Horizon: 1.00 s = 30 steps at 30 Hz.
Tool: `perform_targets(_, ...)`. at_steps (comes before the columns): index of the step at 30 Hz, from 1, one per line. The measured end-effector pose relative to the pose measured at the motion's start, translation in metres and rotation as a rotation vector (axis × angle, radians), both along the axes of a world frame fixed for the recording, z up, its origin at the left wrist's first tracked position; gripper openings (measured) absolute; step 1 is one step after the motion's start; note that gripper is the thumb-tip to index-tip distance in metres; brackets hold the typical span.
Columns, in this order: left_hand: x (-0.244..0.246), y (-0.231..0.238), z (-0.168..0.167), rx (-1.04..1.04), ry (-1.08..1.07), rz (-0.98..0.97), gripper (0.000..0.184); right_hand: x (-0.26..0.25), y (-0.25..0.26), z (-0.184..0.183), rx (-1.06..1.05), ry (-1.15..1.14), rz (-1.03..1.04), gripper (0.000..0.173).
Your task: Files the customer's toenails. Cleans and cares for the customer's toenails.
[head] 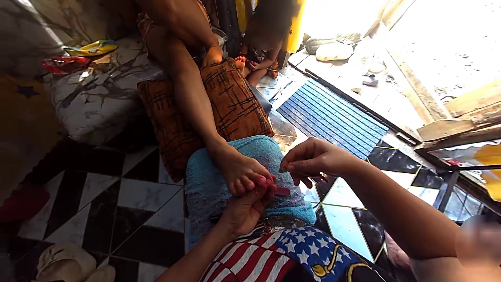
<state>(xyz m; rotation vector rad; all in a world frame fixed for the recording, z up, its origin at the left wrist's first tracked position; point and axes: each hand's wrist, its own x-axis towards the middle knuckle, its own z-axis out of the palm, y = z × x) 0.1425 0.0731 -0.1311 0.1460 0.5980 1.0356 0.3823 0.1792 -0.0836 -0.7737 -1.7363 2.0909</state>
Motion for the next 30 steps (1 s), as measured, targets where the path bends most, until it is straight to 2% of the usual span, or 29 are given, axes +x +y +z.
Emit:
perform_targets(3, -0.002, 0.001, -0.006, -0.073, -0.042, 0.025, 0.018, -0.001, -0.001, 0.004, 0.018, -0.083, 0.083, 0.019)
perform_targets(6, -0.003, 0.003, -0.008, 0.007, -0.094, -0.005, 0.023, -0.002, 0.002, 0.004, 0.044, -0.065, 0.117, 0.019)
perform_targets(9, 0.001, 0.007, -0.005, 0.094, -0.134, -0.131, 0.024, 0.006, 0.012, 0.004, 0.072, -0.039, 0.161, 0.019)
perform_targets(14, 0.014, 0.022, -0.002, 0.226, -0.588, -0.121, 0.029, 0.014, 0.023, 0.013, 0.132, 0.024, 0.086, 0.019)
perform_targets(18, 0.017, 0.023, 0.0, 0.153, -0.75, -0.074, 0.027, 0.017, 0.025, 0.017, 0.153, 0.142, -0.033, 0.016)
perform_targets(20, 0.015, 0.021, -0.002, 0.136, -0.675, -0.069, 0.022, 0.015, 0.025, 0.018, 0.168, 0.164, -0.067, 0.016)
perform_targets(23, 0.01, 0.017, -0.007, 0.095, -0.407, -0.084, 0.019, 0.007, 0.022, 0.019, 0.193, 0.232, -0.019, 0.015)
perform_targets(28, 0.013, 0.009, 0.002, -0.007, 0.039, 0.013, 0.016, -0.035, -0.002, 0.015, 0.274, 0.688, -0.164, 0.02)
perform_targets(30, 0.016, 0.008, 0.005, -0.01, 0.184, 0.077, 0.021, -0.052, -0.011, 0.005, 0.282, 0.73, -0.168, 0.021)
